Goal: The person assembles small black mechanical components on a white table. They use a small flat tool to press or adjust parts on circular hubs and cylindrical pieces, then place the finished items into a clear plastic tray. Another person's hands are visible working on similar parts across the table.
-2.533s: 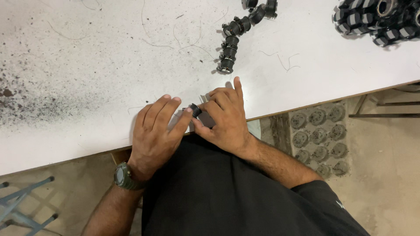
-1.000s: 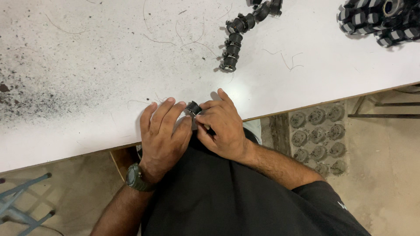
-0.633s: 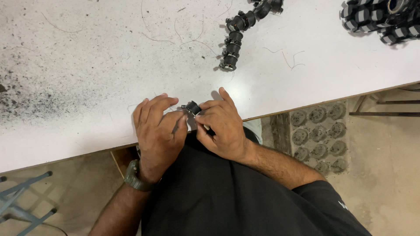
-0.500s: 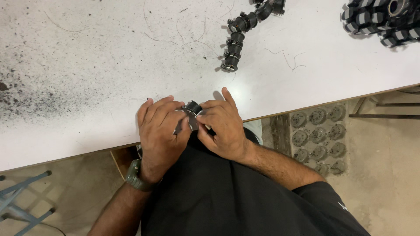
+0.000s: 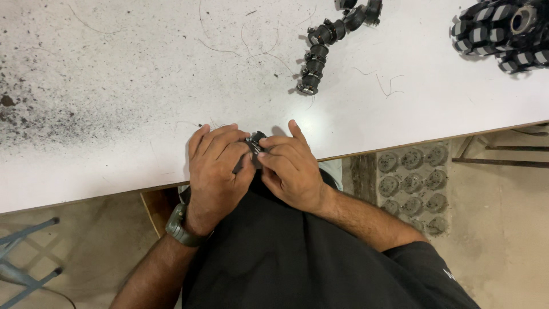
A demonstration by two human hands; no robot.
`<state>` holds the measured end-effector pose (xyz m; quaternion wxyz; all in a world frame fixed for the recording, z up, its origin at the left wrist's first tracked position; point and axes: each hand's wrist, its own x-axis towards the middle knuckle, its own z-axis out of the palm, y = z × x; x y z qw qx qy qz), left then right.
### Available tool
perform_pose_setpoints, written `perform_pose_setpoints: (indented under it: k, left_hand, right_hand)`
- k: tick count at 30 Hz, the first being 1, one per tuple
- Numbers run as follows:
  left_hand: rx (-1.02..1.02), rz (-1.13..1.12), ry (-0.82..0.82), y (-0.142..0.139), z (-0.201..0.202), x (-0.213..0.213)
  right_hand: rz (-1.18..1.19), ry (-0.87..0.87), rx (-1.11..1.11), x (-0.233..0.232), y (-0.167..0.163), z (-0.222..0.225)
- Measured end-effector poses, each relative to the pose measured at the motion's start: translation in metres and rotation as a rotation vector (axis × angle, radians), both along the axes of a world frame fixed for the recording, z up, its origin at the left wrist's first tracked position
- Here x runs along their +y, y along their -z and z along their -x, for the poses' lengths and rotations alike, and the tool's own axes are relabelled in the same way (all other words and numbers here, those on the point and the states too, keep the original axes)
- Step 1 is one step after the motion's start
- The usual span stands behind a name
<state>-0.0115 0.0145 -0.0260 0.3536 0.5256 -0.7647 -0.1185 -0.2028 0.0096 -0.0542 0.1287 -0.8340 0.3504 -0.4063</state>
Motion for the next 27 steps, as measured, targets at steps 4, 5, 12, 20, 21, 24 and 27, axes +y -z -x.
perform_pose_setpoints:
  k: [4,5,12,20,21,24,27]
  left_hand:
    - [0.003,0.013,-0.005,-0.004,0.0,0.001]
    - [0.005,0.02,-0.014,-0.005,0.0,0.002]
    - [-0.116,0.098,-0.014,-0.009,0.003,0.002]
    - [-0.205,0.138,-0.042,-0.014,0.002,0.004]
    - [-0.198,0.135,-0.039,-0.014,0.001,0.004]
    - [-0.207,0.151,-0.018,-0.013,0.001,-0.002]
    - [-0.273,0.185,0.038,-0.012,0.003,-0.007]
  right_hand:
    - [-0.01,-0.033,-0.023,-0.002,-0.004,0.002]
    - [-0.01,-0.061,-0.043,-0.003,-0.005,0.003]
    - [-0.039,0.19,0.099,-0.012,-0.025,0.016]
    - [-0.073,0.174,0.197,-0.02,-0.025,0.016]
    - [-0.072,0.165,0.197,-0.019,-0.023,0.017]
    - [-0.046,0.172,0.183,-0.021,-0.019,0.017]
    - [-0.072,0.181,0.159,-0.021,-0.018,0.02]
